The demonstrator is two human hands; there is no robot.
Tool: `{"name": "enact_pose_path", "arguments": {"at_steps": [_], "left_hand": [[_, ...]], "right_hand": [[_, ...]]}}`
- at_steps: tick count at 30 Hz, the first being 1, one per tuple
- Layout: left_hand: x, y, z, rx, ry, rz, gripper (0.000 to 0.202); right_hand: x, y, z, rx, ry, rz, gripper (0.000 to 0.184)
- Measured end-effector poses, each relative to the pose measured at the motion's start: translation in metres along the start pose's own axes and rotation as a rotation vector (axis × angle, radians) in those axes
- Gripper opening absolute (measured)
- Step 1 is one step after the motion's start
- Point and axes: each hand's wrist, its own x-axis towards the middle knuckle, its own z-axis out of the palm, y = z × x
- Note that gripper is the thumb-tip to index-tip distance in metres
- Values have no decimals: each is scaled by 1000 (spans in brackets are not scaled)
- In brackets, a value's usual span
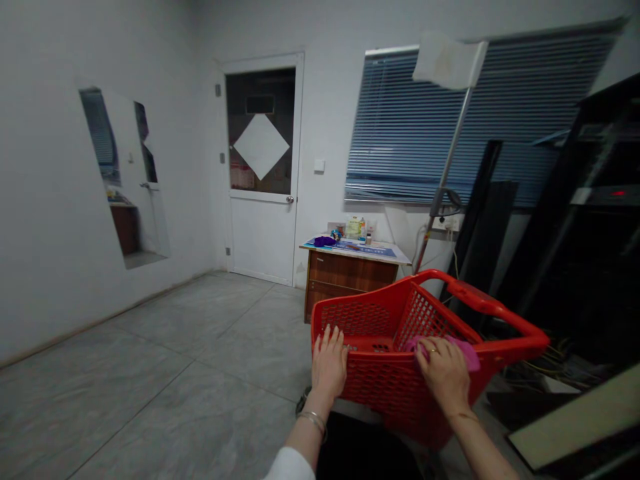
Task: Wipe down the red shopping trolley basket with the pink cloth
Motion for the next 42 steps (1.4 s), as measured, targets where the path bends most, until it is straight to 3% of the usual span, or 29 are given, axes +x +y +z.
{"name": "enact_pose_path", "arguments": {"at_steps": [2, 4, 6, 12, 16, 19, 26, 29, 32, 39, 42], "left_hand": [[0, 2, -2, 0, -2, -19, 41], [0, 5, -4, -2, -4, -35, 41], [0, 7, -4, -5, -5, -43, 41], [-1, 6, -1, 7, 12, -37, 41], [-1, 2, -1, 2, 8, -5, 40], [-1, 0, -1, -1, -3, 2, 40], [-2, 1, 0, -5, -15, -20, 40], [-1, 4, -2, -2, -15, -37, 40], [0, 7, -3, -6, -15, -51, 40], [1, 7, -4, -4, -18, -59, 41], [0, 4, -4, -1, -22, -37, 41]], "right_hand": [[0, 14, -2, -16, -8, -2, 23], [-1, 12, -1, -19, -4, 22, 24], [-2, -6, 2, -8, 8, 50, 25], [-1, -90, 14, 130, 17, 84, 23], [0, -112, 18, 172, 26, 91, 19], [0, -96, 14, 180, -3, 37, 19], [-1, -3, -1, 33, -11, -13, 22], [-1, 11, -2, -2, 6, -13, 22], [-2, -8, 1, -4, 40, 50, 22], [1, -106, 16, 151, 32, 64, 21], [1, -122, 19, 164, 43, 42, 20]]}}
